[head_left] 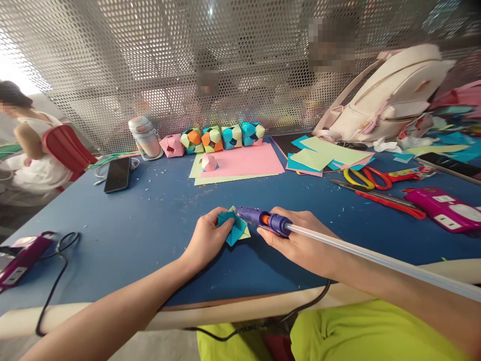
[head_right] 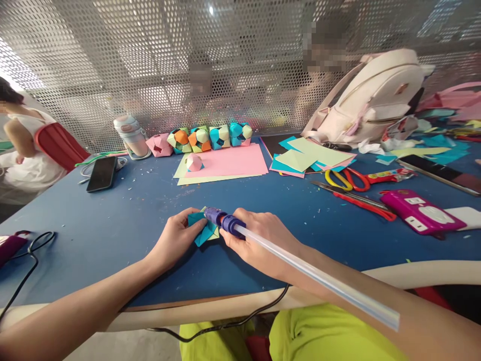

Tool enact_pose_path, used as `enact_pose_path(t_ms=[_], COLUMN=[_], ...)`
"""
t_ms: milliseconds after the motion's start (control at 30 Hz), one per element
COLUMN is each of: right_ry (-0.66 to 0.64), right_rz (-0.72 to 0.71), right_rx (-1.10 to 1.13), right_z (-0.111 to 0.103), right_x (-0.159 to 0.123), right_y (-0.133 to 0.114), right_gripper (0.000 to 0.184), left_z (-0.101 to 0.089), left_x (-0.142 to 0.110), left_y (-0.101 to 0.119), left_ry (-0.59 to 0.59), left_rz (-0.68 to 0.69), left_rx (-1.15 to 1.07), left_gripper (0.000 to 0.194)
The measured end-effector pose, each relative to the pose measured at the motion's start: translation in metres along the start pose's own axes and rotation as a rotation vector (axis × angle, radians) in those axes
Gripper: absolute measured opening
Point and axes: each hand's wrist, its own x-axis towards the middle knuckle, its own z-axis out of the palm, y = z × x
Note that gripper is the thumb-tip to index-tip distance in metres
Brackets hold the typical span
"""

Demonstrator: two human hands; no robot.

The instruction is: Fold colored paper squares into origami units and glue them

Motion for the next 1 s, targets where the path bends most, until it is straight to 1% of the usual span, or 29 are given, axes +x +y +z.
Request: enact_pose_path(t_ms=[233,300,467,633,733,800,900,1000], right_ry=[0.030,0.019,0.002,0.040,0.090,0.101,0.100,0.116], right_rz=[-0.035,-0.045,-0.009,-0.026,0.004,0.033,0.069,0.115], right_rx=[-0.022,-0.028,-0.015,0.012,0.085,0.154,0.258,0.303], right_z=[0.001,0.001,-0.001,0.002,0.000,-0.004,-0.009,-0.007], right_x=[-0.001,-0.001,-0.001,0.000,-0.001,-0.001,0.001,0.006], right_y=[0.000,-0.001,-0.002,0.002,0.004,0.004,0.006,0.014], right_gripper=[0.021,0.020,0.022,0.022,0.025,0.026,0.032,0.035], left_z=[0.000,0.000,0.000,-0.001,-0.002,-0.002,-0.001,0.000], left_x=[-0.001,-0.001,-0.001,0.000,0.001,0.002,0.002,0.001], left_y=[0.003,0.004,0.003,-0.001,-0.004,-0.004,-0.002,0.004], left_ry=[0.015,0.009,0.020,0.018,0.039,0.041,0.017,-0.008], left_rz=[-0.003,0.005,0.013,0.013,-0.015,-0.038,-0.081,-0.129], left_rx=[0.035,0.026,0.029,-0.024,-0.095,-0.169,-0.332,-0.481], left_gripper=[0.022,0.022,0.021,0.021,0.024,0.025,0.026,0.029])
